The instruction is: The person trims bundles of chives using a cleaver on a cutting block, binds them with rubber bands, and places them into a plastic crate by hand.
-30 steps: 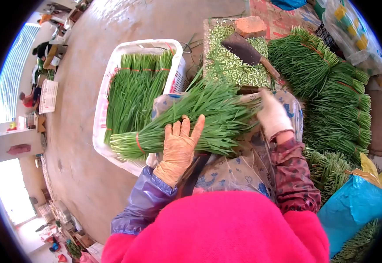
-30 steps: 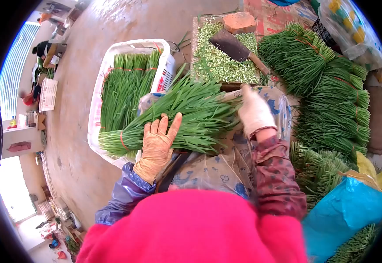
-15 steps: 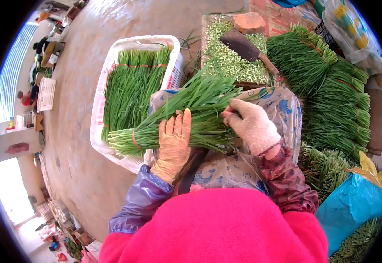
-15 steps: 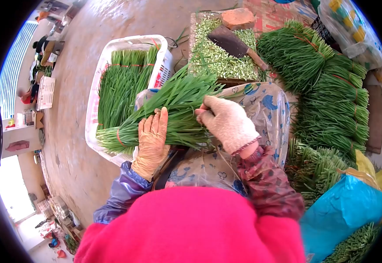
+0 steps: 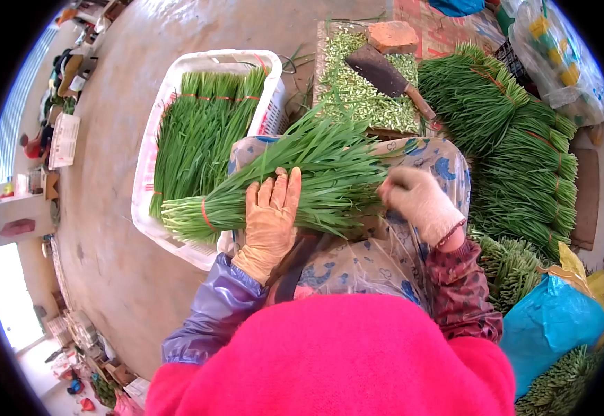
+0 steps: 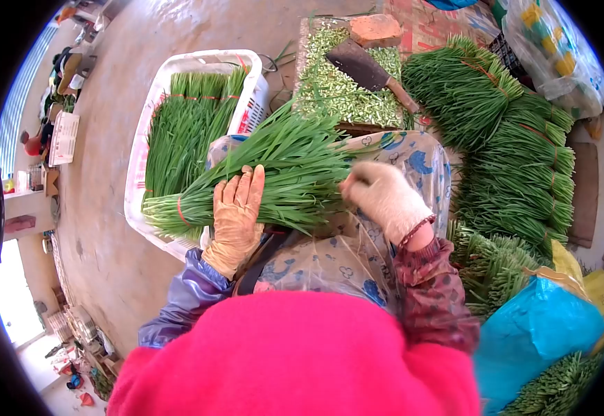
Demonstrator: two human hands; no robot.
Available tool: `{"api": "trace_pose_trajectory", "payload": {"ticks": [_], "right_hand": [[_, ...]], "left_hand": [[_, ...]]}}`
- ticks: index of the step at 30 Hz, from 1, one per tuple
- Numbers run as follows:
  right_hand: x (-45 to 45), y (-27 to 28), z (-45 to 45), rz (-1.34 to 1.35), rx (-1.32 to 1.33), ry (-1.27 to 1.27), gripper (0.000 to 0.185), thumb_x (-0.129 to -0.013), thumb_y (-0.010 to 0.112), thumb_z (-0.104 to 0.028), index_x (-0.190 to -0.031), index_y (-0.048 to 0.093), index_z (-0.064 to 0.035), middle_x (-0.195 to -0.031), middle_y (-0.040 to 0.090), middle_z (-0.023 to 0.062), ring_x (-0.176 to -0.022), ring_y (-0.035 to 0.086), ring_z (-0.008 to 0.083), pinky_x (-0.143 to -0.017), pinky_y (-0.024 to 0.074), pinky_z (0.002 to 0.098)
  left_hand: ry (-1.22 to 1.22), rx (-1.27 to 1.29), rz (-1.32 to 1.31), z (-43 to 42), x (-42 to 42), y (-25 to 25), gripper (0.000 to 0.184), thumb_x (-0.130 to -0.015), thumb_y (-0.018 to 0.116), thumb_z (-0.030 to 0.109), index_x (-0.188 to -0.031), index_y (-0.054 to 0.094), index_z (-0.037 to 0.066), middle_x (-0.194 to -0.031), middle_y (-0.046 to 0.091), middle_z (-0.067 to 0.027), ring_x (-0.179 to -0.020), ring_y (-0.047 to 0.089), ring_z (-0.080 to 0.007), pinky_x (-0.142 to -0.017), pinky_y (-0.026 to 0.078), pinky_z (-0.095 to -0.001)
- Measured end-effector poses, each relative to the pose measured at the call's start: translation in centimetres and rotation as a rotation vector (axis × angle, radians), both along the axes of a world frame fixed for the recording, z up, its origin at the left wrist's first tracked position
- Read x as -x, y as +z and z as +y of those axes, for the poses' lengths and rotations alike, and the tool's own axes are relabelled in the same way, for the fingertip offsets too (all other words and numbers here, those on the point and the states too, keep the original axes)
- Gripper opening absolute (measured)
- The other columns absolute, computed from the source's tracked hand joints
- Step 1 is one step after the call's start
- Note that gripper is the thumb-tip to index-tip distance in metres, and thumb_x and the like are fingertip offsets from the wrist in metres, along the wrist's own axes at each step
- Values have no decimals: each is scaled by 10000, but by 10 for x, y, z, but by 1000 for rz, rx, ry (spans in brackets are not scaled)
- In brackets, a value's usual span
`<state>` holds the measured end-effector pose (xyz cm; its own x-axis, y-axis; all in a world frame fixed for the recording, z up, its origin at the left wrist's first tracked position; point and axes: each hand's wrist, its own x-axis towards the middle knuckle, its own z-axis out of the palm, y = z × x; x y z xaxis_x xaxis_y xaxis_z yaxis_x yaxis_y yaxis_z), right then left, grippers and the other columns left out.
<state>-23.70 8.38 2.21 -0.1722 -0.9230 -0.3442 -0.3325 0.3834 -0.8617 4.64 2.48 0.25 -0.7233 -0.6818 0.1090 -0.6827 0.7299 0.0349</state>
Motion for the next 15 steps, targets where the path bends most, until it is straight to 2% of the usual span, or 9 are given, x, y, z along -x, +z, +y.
{"api": "trace_pose_trajectory", "payload": {"ticks": [1,4,5,7,9,10,11,13,15], "right_hand": [[-4,6,3,-138,-37,134,209,-930,628,-213,-867,652,-16,-810,676,203,-794,672,382,-683,513,416],[-33,19,-4,310,-71,307,365,-925,616,-384,-899,666,-23,-838,672,237,-851,648,433,-764,512,502],[-40,10,-6,394,-43,329,334,-934,600,-351,-927,677,-26,-871,663,259,-892,637,440,-780,504,511],[-44,4,-1,196,4,239,271,-949,592,-268,-950,676,-10,-870,688,231,-857,679,380,-759,521,453],[-47,-22,4,-100,146,-203,210,-960,580,-179,-972,675,9,-799,690,126,-765,666,222,-691,514,352],[-39,-21,-1,-308,-49,-352,179,-962,586,-140,-985,668,18,-746,623,14,-714,571,100,-644,467,268],[-30,-15,-1,-392,-75,-362,186,-969,584,-151,-972,663,17,-727,573,-17,-689,529,70,-624,442,255],[-32,-14,-2,-286,-58,-276,184,-966,580,-157,-973,652,12,-734,623,42,-687,583,140,-646,467,290],[-35,-10,-3,1,29,-8,204,-951,603,-211,-989,653,-17,-799,673,147,-749,650,294,-690,503,367]], "left_hand": [[-1,0,2,0,0,-1,1067,-625,757,147,-1562,259,30,-1461,443,-200,-1249,469,-352,-1096,324,-518],[-2,11,-3,2,2,-2,1063,-622,759,147,-1557,269,25,-1460,442,-202,-1246,470,-354,-1094,327,-517],[2,0,2,2,1,-2,1058,-623,757,146,-1556,273,22,-1460,443,-202,-1246,469,-354,-1094,327,-517],[15,-7,4,1,0,-1,1052,-625,755,144,-1554,277,19,-1459,443,-201,-1246,469,-355,-1093,328,-517],[5,-10,10,3,-3,1,1067,-615,765,148,-1553,275,15,-1462,441,-206,-1252,468,-354,-1095,325,-520],[11,-10,13,4,-3,2,1067,-615,765,148,-1553,275,15,-1462,441,-206,-1252,468,-354,-1095,325,-520],[16,-38,5,5,-2,3,1078,-607,775,154,-1552,276,14,-1463,439,-209,-1256,467,-353,-1095,323,-523],[19,-62,8,3,0,0,1090,-598,784,159,-1552,276,14,-1464,438,-212,-1260,467,-351,-1096,321,-526],[-8,18,21,3,0,-7,1116,-579,804,173,-1551,279,15,-1466,434,-218,-1267,463,-354,-1098,316,-529]]}}
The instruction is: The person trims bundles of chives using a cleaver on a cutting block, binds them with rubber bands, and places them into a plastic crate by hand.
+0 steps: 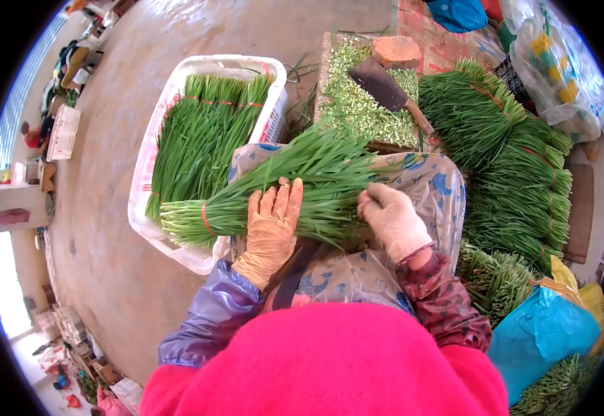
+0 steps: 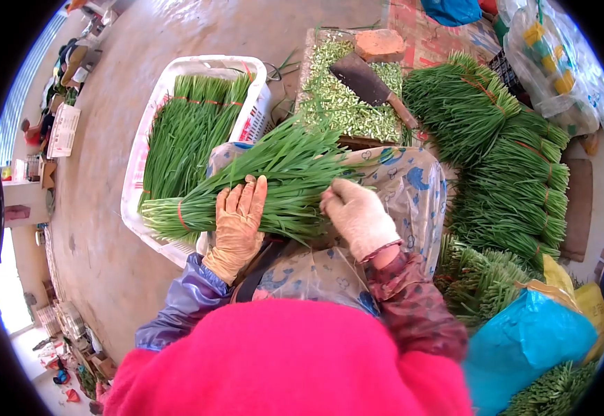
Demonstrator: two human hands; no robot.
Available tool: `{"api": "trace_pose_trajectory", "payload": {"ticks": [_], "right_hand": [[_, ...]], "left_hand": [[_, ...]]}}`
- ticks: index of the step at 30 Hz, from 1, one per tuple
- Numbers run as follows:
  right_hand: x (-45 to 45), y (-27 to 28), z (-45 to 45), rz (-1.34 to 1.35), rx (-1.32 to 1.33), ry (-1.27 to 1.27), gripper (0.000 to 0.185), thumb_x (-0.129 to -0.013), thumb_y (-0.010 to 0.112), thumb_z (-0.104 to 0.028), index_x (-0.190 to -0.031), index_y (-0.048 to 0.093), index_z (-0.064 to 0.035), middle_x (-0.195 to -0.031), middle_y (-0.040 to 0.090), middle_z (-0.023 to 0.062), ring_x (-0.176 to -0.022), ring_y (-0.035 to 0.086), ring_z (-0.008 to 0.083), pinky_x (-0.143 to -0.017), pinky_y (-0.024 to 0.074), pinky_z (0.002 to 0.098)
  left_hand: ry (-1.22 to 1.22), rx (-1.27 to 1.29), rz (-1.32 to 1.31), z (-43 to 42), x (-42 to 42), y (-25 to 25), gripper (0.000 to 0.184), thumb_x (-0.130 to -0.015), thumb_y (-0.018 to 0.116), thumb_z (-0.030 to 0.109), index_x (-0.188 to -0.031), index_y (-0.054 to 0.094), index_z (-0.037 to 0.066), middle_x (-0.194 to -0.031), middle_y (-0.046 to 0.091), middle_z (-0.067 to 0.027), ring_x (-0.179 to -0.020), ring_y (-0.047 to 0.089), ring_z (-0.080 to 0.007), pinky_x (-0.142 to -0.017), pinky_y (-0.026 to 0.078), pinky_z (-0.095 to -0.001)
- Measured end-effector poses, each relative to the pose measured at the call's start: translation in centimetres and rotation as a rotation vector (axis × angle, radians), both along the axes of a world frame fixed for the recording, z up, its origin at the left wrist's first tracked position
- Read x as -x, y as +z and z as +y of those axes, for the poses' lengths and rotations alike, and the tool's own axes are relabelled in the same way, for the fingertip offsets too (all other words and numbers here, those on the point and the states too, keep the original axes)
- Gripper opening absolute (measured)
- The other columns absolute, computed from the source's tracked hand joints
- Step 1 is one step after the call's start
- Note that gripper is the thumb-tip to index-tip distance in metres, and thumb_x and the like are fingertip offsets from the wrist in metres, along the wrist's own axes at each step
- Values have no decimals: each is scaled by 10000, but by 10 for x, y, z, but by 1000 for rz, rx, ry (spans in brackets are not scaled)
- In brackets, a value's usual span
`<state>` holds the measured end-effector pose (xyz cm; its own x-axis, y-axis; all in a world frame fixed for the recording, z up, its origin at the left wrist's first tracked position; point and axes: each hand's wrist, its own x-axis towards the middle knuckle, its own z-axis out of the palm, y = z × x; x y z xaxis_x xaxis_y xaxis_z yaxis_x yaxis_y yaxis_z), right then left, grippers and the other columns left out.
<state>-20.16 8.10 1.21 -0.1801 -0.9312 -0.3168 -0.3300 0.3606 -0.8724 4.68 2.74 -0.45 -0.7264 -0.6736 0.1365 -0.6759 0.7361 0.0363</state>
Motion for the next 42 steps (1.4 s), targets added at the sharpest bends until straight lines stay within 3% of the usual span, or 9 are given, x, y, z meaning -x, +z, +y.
{"api": "trace_pose_trajectory", "payload": {"ticks": [1,5,10,15,22,27,30,36,42], "right_hand": [[-5,6,-4,165,-87,62,234,-930,626,-274,-1001,656,-53,-882,672,216,-864,649,408,-752,512,440],[-22,6,-10,130,-39,41,170,-915,627,-222,-968,647,-62,-900,683,210,-899,659,404,-777,509,457],[-2,-7,-28,-159,166,-443,61,-959,582,-60,-942,588,-2,-747,580,30,-678,517,95,-620,460,284],[-35,15,-41,156,437,286,607,-784,757,-93,-1349,536,-78,-1380,560,209,-1254,565,384,-988,503,412],[-47,-23,-49,309,-39,545,754,-814,729,-341,-1431,410,-45,-1383,522,243,-1161,575,443,-964,490,479],[-41,-63,-46,383,-70,554,684,-838,721,-312,-1408,434,-66,-1339,547,254,-1135,582,457,-927,502,494],[-45,-61,-49,403,-88,557,651,-846,721,-296,-1395,472,-50,-1255,606,264,-1118,593,452,-921,503,488],[-41,-62,-39,427,166,496,582,-831,756,-247,-1331,560,-25,-1092,665,241,-990,636,427,-858,518,467],[-43,-51,0,525,290,568,292,-837,662,-148,-1095,605,-24,-1015,645,234,-942,616,441,-802,508,496]], "left_hand": [[8,6,5,0,1,0,1116,-579,804,173,-1551,279,15,-1466,434,-218,-1267,463,-354,-1098,316,-529],[3,-20,6,5,1,5,1040,-613,770,161,-1542,318,39,-1468,449,-188,-1267,472,-345,-1110,304,-549],[-60,22,-29,11,4,1,825,-740,675,184,-1513,398,104,-1486,455,-131,-1300,480,-306,-1129,281,-589],[-390,189,-342,17,17,-33,475,-931,480,211,-1404,479,166,-1412,547,-63,-1304,510,-214,-1166,255,-591],[-487,-210,300,27,-42,31,403,-918,526,179,-1307,599,105,-1209,677,-107,-1152,625,-254,-1152,311,-571],[335,-740,826,48,-117,38,331,-934,688,119,-1240,640,3,-1193,691,-106,-1115,642,-241,-978,499,-347],[843,-1091,1002,39,-157,1,477,-930,722,246,-1316,585,3,-1285,642,-112,-1200,585,-227,-1030,461,-361],[314,-1165,1580,1,-121,-38,741,-863,782,395,-1416,476,9,-1368,569,-92,-1300,484,-218,-1114,367,-375],[452,-1266,2160,-33,-71,-26,718,-858,776,416,-1409,484,60,-1353,585,-78,-1264,531,-234,-1092,415,-403]]}}
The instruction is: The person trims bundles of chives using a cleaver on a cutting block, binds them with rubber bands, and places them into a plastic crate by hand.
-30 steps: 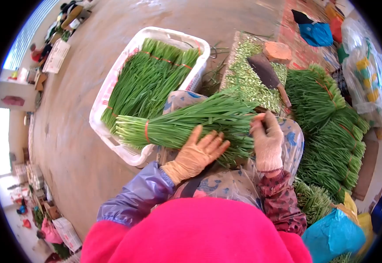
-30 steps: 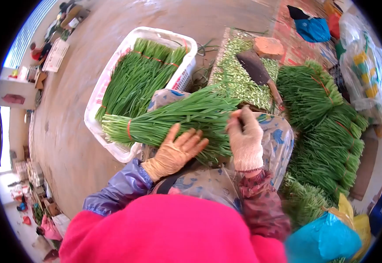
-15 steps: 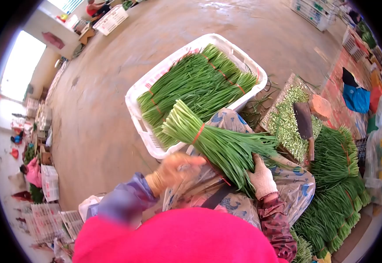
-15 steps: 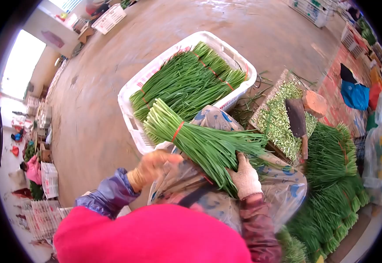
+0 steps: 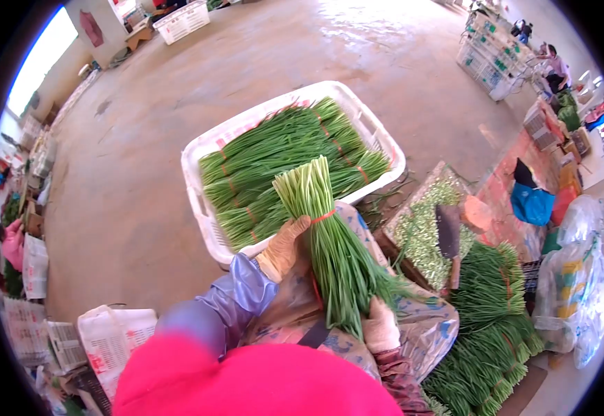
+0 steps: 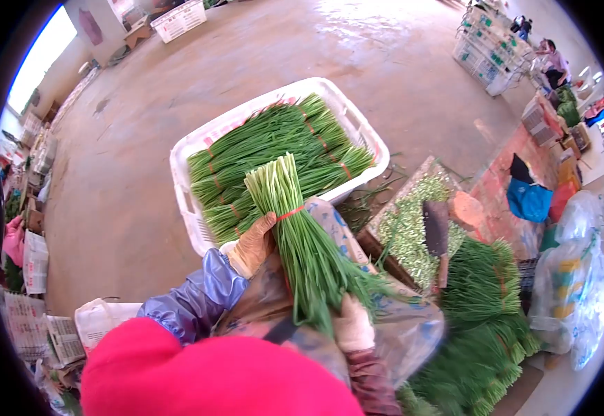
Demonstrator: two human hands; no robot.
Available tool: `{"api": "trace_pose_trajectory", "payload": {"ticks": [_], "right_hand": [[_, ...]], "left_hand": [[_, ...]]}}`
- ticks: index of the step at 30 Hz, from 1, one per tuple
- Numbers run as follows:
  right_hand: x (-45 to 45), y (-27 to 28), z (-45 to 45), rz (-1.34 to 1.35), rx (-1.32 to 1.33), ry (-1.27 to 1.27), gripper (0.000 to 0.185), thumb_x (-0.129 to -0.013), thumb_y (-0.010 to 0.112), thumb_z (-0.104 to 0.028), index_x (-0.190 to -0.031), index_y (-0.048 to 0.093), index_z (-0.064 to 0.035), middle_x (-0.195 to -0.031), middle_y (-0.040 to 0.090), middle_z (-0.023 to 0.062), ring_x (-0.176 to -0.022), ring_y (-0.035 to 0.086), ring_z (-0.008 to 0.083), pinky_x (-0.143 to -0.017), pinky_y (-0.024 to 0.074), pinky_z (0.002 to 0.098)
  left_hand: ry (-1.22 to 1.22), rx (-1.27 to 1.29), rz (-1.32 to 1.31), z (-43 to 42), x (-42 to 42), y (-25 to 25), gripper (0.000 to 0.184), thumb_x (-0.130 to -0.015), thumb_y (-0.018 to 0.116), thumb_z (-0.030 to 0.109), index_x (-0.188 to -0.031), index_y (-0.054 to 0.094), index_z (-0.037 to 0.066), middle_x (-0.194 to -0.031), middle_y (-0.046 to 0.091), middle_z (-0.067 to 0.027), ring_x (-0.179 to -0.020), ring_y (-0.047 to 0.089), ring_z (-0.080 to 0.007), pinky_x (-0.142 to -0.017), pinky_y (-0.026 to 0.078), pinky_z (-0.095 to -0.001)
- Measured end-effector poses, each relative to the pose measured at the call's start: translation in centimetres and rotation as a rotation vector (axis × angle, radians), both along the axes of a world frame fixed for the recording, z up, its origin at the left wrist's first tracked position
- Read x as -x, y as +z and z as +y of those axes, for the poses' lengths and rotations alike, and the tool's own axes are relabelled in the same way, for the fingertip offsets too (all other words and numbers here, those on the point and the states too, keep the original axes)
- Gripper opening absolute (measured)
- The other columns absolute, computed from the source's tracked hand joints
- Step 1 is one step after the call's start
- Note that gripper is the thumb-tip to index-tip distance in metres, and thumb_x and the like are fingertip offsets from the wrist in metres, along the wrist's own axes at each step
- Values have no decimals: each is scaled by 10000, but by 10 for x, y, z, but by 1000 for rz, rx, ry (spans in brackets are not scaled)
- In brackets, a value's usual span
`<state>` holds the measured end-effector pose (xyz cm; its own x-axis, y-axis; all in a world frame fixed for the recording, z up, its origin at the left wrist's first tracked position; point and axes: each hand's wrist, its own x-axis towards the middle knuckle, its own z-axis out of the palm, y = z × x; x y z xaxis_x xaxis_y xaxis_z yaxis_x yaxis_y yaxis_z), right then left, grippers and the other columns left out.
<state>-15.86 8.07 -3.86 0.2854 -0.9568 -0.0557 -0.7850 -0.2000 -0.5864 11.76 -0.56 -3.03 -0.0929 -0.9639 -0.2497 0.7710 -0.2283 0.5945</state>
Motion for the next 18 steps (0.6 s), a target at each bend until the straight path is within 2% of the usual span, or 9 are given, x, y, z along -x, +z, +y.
{"api": "trace_pose_trajectory", "payload": {"ticks": [3,5,8,10,12,14,15,16,18], "right_hand": [[23,6,-12,23,-328,-48,408,-836,680,-201,-1201,605,-37,-1089,659,251,-1030,625,415,-882,500,486],[24,85,-31,323,-613,-116,480,-834,688,-245,-1272,610,-65,-1127,683,231,-1074,654,350,-955,489,465],[52,118,-37,486,-360,-477,425,-789,715,-129,-1204,635,-80,-963,703,185,-903,687,341,-792,543,427],[59,120,-38,68,52,-544,468,-804,690,-43,-1265,613,-60,-951,691,160,-818,695,246,-757,556,367],[38,134,-44,-417,63,-525,657,-777,760,-61,-1385,515,-16,-1225,653,238,-1107,663,363,-930,527,398],[4,148,-49,-436,104,-375,880,-715,834,-75,-1468,382,-18,-1231,656,228,-1134,657,339,-942,524,388],[-13,150,-51,-428,122,-330,983,-684,870,-87,-1498,324,-18,-1235,655,223,-1145,653,329,-946,525,384],[-25,139,-53,-389,131,-344,1061,-654,905,-109,-1507,282,-16,-1242,651,219,-1152,649,320,-945,527,384],[-27,123,-60,-581,203,-540,1078,-617,942,-152,-1472,299,-15,-1253,641,201,-1141,650,298,-933,535,378]], "left_hand": [[-3,72,36,-11,19,28,645,-807,844,280,-1320,533,43,-1248,646,-62,-1126,615,-196,-1014,473,-361],[62,105,-81,-17,32,31,641,-785,858,218,-1307,542,22,-1218,666,-78,-1110,634,-204,-1006,485,-359],[119,111,-201,-14,46,60,658,-719,896,104,-1267,552,-14,-1162,695,-97,-1062,672,-216,-975,515,-359],[138,184,-199,-13,61,78,644,-728,886,84,-1261,541,-17,-1143,699,-104,-1030,687,-225,-951,533,-348],[103,226,-182,-10,77,88,637,-737,877,69,-1263,527,-8,-1146,693,-106,-999,694,-224,-927,547,-337],[54,363,-403,0,92,98,700,-733,883,84,-1311,498,2,-1224,652,-104,-1098,649,-216,-998,507,-352],[-26,412,-708,8,96,86,853,-717,901,117,-1422,430,19,-1354,563,-102,-1245,549,-224,-1083,432,-364],[-130,501,-157,15,111,79,970,-677,911,78,-1477,366,2,-1465,453,-107,-1364,417,-208,-1146,366,-372],[-288,693,-741,17,99,76,1055,-653,932,121,-1514,331,22,-1505,412,-97,-1395,376,-217,-1173,315,-370]]}}
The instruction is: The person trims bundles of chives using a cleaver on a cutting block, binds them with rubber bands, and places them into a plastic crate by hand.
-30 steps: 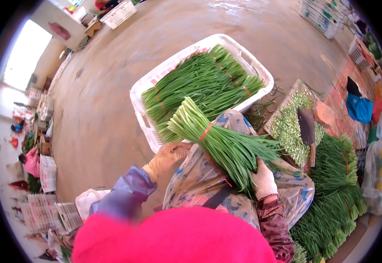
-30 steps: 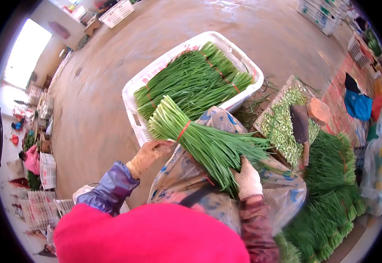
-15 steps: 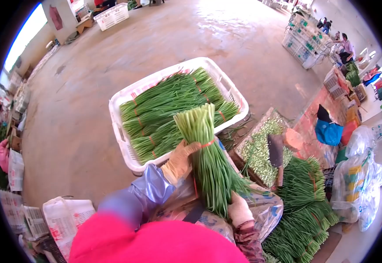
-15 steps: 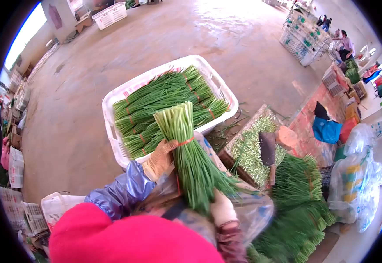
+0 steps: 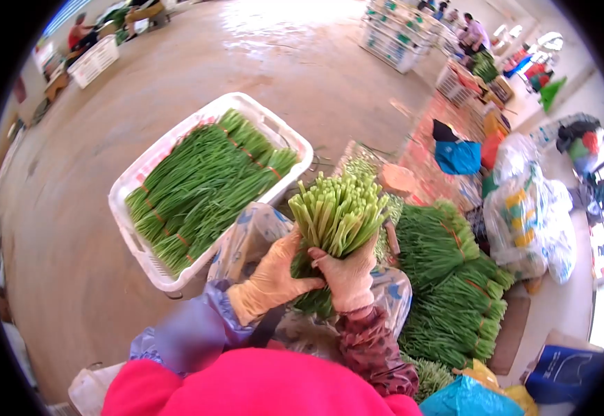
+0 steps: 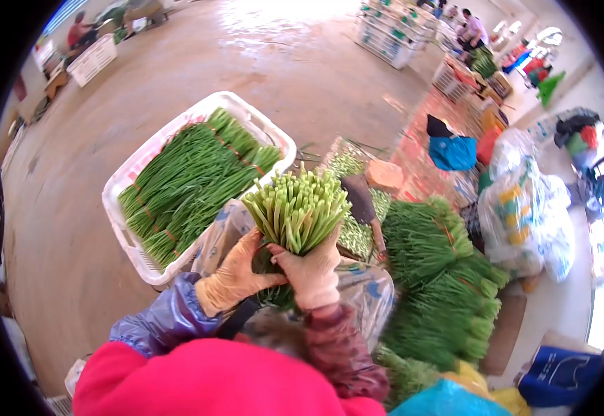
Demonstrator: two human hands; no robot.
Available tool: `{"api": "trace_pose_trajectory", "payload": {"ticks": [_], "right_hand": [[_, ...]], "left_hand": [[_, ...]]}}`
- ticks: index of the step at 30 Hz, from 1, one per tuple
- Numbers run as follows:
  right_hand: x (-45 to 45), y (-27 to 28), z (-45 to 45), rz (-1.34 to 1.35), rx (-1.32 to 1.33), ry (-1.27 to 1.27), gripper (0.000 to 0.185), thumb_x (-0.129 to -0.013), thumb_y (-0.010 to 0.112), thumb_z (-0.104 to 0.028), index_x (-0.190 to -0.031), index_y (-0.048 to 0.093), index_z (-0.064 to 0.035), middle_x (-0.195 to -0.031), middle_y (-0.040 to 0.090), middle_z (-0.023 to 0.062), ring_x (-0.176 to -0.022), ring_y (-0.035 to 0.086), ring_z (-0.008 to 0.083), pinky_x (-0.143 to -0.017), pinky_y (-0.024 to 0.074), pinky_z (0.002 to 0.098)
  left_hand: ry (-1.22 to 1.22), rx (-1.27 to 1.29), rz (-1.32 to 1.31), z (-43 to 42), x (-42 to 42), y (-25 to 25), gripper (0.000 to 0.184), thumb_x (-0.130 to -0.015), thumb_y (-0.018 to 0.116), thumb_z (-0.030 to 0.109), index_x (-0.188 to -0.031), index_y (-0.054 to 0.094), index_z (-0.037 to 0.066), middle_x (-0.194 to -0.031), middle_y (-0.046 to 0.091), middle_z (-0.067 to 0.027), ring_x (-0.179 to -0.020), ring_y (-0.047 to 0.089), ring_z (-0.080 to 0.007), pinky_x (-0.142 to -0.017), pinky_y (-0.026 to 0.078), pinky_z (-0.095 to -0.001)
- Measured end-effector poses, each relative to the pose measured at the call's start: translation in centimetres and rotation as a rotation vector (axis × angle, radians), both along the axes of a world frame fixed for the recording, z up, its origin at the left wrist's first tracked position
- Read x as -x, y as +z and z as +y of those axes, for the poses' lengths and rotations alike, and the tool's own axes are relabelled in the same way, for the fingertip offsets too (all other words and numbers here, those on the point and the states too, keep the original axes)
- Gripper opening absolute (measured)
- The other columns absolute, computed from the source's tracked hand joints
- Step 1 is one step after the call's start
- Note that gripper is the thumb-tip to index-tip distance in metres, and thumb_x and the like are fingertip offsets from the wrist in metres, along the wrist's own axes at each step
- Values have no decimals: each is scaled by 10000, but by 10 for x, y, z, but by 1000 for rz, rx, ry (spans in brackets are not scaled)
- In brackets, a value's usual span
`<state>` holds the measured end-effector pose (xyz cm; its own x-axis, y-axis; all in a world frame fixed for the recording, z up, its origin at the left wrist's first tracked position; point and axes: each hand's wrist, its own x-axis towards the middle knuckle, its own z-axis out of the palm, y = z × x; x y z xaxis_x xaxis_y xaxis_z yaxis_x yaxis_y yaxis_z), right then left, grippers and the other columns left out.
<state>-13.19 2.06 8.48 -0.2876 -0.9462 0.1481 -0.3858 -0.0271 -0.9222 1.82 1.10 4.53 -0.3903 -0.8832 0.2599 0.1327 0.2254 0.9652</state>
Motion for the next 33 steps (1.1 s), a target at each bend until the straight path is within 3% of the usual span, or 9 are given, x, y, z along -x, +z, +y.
{"api": "trace_pose_trajectory", "payload": {"ticks": [8,11,14,16,18,20,24,29,33], "right_hand": [[28,1,12,-552,153,209,992,-648,919,-120,-1436,325,-11,-1269,609,124,-1160,604,213,-983,510,345],[36,0,13,-586,69,253,1011,-619,913,-115,-1441,335,-2,-1274,610,126,-1162,600,218,-999,503,358],[37,12,13,-407,15,310,1051,-591,916,-130,-1461,337,-13,-1282,623,153,-1175,611,243,-1009,498,375],[29,31,18,-88,-35,288,1043,-614,894,-122,-1482,323,-36,-1279,628,180,-1198,617,282,-1010,495,390],[27,28,17,-64,-51,257,1051,-630,875,-121,-1509,303,-65,-1277,622,204,-1211,616,320,-1000,498,409],[31,8,16,26,-70,299,1039,-682,864,-142,-1520,262,-20,-1251,632,197,-1116,633,207,-955,502,369],[35,-37,34,7,-502,497,1087,-696,827,-279,-1558,199,-67,-1178,654,281,-1159,631,390,-983,488,396],[52,-73,52,82,-681,708,851,-752,799,-267,-1483,407,-79,-1163,675,245,-1122,648,340,-972,492,366],[122,-80,53,222,-559,374,517,-781,731,-110,-1275,597,-42,-1026,707,176,-932,679,247,-841,537,354]], "left_hand": [[-70,99,-176,-34,-22,-9,1337,-520,986,225,-1576,188,36,-1618,261,-114,-1456,308,-231,-1215,220,-367],[-514,-350,202,-26,10,-20,1406,-469,1020,185,-1573,161,45,-1579,317,-84,-1428,313,-189,-1193,262,-368],[-319,168,-102,-20,14,-18,1040,-626,956,93,-1491,381,62,-1392,528,-48,-1286,485,-178,-1095,399,-337],[-327,102,-190,-18,15,-16,853,-683,915,66,-1415,477,60,-1264,609,-30,-1146,573,-146,-982,493,-299],[-248,-365,353,-14,15,-6,750,-706,898,64,-1356,524,43,-1195,638,-26,-1078,591,-118,-886,532,-270],[-378,-551,402,-24,-2,-8,687,-728,857,82,-1339,553,5,-1195,660,-68,-1106,616,-158,-882,546,-308],[-165,-545,526,-30,-19,4,651,-763,798,158,-1340,540,0,-1103,680,-79,-997,668,-228,-911,548,-387],[85,-598,517,-39,-33,-14,489,-843,753,123,-1289,569,40,-1131,670,-57,-1002,663,-191,-898,557,-361],[147,-595,520,-44,-33,-21,465,-855,755,82,-1279,565,57,-1104,658,-38,-975,653,-174,-859,561,-333]]}}
